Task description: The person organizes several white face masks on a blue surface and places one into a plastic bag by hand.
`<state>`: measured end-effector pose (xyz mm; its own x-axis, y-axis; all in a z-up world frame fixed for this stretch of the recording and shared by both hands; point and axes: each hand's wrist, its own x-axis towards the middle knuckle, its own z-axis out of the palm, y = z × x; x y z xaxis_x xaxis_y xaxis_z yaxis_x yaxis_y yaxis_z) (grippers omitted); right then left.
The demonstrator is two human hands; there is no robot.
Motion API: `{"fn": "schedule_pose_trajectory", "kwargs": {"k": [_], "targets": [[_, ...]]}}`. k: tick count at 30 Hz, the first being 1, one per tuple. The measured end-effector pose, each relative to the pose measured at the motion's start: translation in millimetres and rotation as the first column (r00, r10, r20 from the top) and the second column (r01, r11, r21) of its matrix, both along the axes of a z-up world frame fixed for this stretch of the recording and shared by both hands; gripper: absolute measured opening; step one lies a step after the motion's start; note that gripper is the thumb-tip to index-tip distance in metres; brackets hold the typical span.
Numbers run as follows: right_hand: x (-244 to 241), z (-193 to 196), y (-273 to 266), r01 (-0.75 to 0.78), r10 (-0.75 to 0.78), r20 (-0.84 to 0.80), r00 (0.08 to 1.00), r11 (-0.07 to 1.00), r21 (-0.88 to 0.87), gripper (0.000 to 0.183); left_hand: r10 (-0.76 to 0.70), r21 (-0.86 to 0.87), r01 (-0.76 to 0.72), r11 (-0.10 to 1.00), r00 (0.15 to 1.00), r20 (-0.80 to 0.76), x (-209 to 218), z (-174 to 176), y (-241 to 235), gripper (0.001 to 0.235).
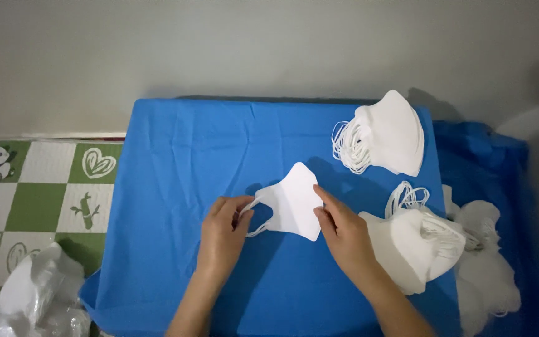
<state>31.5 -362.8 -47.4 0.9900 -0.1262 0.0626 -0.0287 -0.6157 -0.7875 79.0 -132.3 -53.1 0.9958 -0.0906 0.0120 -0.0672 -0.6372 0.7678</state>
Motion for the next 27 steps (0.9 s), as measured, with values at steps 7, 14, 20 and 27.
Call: {"fn": "schedule_pose_trajectory", "kwargs": {"k": [7,14,20,27], "targets": [[3,-4,-6,-0.084,0.077,-0.058,0.995,0.987,-0.137,0.043,-0.044,0.022,0.045,0.999,0.998,-0.044,2,0,-5,0.024],[-2,-21,-9,-0.088,0.075,-0.051,0.996,0.928,-0.362,0.043,-0.059,0.277,0.035,0.960,0.995,0.078,-3,-5,-6,0.025],[-1,-19,-5,-0.110,0.160,0.020,0.987,0.763,-0.637,0.040,-0.043,0.289,0.012,0.957,0.994,0.103,-2,-7,-4,0.021],[-3,-6,0,-0.142,0.207,-0.004,0.978,0.656,-0.741,0.043,-0.026,0.337,-0.011,0.941,0.994,0.108,-6,1,-4,0.018]]}}
